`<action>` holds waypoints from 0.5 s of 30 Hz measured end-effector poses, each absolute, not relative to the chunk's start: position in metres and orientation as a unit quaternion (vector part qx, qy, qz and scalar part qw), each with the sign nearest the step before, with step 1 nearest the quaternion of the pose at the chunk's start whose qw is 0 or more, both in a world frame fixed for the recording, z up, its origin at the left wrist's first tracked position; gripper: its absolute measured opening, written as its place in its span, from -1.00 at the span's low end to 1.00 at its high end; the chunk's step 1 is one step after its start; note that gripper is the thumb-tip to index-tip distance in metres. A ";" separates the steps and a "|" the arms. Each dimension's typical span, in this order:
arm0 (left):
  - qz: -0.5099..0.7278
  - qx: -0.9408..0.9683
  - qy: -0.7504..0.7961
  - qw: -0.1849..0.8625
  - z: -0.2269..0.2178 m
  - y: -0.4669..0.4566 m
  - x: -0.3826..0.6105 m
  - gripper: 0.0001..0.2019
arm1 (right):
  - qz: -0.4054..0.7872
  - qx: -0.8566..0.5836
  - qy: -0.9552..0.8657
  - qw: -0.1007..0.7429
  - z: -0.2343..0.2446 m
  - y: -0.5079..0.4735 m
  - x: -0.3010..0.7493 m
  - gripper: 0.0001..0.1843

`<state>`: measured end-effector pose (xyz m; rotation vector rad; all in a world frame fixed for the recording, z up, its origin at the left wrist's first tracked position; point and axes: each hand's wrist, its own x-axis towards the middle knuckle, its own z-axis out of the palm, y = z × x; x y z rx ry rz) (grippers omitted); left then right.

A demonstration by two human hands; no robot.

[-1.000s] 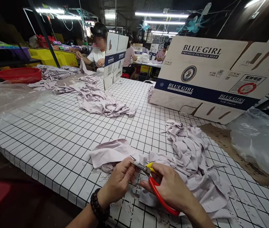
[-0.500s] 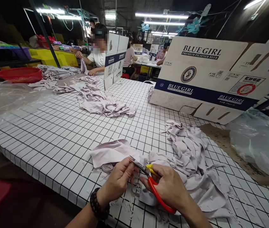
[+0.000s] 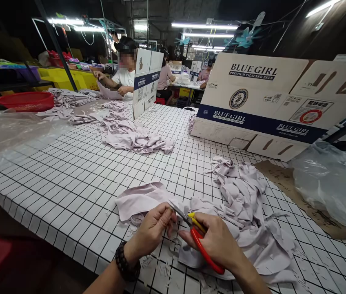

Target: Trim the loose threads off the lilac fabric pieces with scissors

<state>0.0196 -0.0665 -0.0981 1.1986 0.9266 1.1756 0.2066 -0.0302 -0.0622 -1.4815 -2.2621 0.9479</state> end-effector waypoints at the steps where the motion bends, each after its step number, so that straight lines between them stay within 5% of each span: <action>1: 0.501 0.519 0.398 0.566 -0.097 -0.065 0.019 -0.65 | 0.373 -0.502 -0.767 0.145 -0.060 -0.029 0.209 -0.51; 6: 0.506 0.560 0.446 0.481 -0.081 -0.035 -0.002 -0.68 | 0.489 -0.512 -0.676 0.203 -0.050 -0.028 0.239 -0.53; 11: 0.419 0.602 0.669 0.123 -0.027 0.049 -0.057 -0.69 | 0.421 -0.621 -0.628 0.208 -0.057 -0.031 0.284 -0.60; 15: 0.323 0.609 0.717 0.104 0.004 0.102 -0.078 -0.76 | 0.337 -0.722 -0.568 0.207 -0.060 -0.016 0.310 -0.76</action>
